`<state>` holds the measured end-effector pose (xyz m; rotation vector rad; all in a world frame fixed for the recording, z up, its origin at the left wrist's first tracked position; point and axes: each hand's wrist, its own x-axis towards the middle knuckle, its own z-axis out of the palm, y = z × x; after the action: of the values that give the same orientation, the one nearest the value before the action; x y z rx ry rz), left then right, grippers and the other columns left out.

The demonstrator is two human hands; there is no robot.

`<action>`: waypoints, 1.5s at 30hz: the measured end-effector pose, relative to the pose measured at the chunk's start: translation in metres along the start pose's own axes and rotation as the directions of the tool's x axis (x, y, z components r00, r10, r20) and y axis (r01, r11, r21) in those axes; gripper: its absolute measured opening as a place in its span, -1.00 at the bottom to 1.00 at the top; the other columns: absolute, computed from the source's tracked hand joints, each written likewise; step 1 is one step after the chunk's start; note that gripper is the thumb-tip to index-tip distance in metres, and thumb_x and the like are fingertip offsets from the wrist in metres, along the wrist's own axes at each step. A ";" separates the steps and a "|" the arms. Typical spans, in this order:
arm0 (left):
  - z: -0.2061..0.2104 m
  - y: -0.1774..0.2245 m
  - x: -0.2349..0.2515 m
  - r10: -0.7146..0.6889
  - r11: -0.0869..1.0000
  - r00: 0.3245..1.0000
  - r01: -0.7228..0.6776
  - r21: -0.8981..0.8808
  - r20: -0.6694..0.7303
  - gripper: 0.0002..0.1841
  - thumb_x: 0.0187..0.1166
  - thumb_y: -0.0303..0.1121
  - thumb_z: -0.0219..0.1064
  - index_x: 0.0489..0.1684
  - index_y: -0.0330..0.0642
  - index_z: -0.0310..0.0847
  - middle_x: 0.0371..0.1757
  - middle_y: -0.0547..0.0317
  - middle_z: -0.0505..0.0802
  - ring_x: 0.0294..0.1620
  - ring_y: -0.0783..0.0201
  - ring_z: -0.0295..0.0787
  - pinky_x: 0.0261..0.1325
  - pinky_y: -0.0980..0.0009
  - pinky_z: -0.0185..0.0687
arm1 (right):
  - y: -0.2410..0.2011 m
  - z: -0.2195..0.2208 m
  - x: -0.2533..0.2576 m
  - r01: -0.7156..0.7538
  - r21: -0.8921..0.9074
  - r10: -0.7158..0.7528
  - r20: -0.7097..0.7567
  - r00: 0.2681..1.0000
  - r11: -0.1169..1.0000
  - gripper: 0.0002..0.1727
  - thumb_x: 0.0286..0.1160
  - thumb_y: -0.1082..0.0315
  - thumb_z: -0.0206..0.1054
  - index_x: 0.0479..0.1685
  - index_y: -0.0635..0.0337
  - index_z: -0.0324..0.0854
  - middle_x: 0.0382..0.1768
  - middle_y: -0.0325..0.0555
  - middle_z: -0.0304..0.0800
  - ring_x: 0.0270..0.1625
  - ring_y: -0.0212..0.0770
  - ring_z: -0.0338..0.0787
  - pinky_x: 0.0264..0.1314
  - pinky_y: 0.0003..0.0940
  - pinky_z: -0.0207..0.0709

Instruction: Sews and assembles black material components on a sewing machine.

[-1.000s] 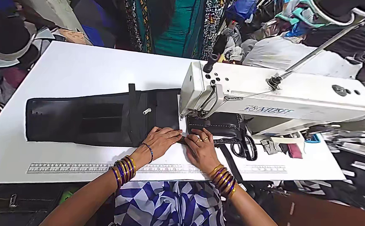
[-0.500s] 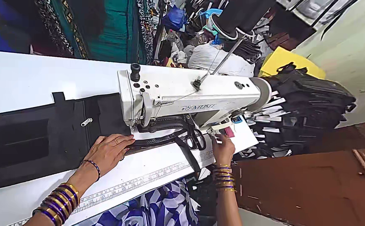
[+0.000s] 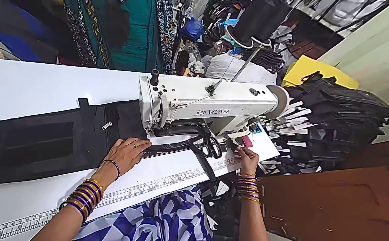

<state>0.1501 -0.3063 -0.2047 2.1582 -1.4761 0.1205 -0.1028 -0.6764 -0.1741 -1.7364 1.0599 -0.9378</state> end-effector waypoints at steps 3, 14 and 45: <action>0.000 -0.001 -0.001 0.000 1.000 1.000 0.000 0.005 -0.016 -0.63 0.69 -0.34 0.14 0.35 -0.06 0.76 0.41 0.12 0.82 0.41 -0.14 0.73 0.21 -0.26 0.52 | -0.012 -0.005 -0.001 -0.093 0.259 0.115 -0.070 0.991 0.961 -0.66 0.61 0.62 0.15 -0.58 0.21 0.60 -0.69 -0.33 0.73 -0.66 -0.47 0.70 -0.58 -0.56 0.60; -0.021 0.017 0.007 -0.129 0.991 0.967 0.132 0.003 0.221 -0.62 0.83 -0.32 0.07 0.45 -0.04 0.70 0.57 0.11 0.70 0.61 -0.08 0.55 0.45 -0.24 0.35 | -0.075 0.124 -0.139 0.325 -0.011 -0.242 0.642 0.728 0.946 -0.85 0.42 0.43 0.35 -0.42 0.29 0.78 -0.57 -0.24 0.76 -0.55 -0.44 0.70 -0.41 -0.49 0.59; -0.016 -0.017 0.014 -0.070 0.993 0.985 0.083 -0.079 0.155 -0.64 0.77 -0.29 0.13 0.35 0.03 0.80 0.43 0.18 0.81 0.57 0.03 0.58 0.41 -0.12 0.37 | -0.064 0.159 -0.150 0.764 -0.237 -0.489 0.647 0.585 0.600 -0.56 0.45 0.15 0.32 0.30 -0.01 0.82 0.24 0.34 0.74 0.21 0.44 0.69 0.00 0.34 0.44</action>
<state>0.1741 -0.3065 -0.1921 2.1925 -1.4503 -0.1350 0.0043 -0.4760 -0.1915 -2.7392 0.2440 -0.5251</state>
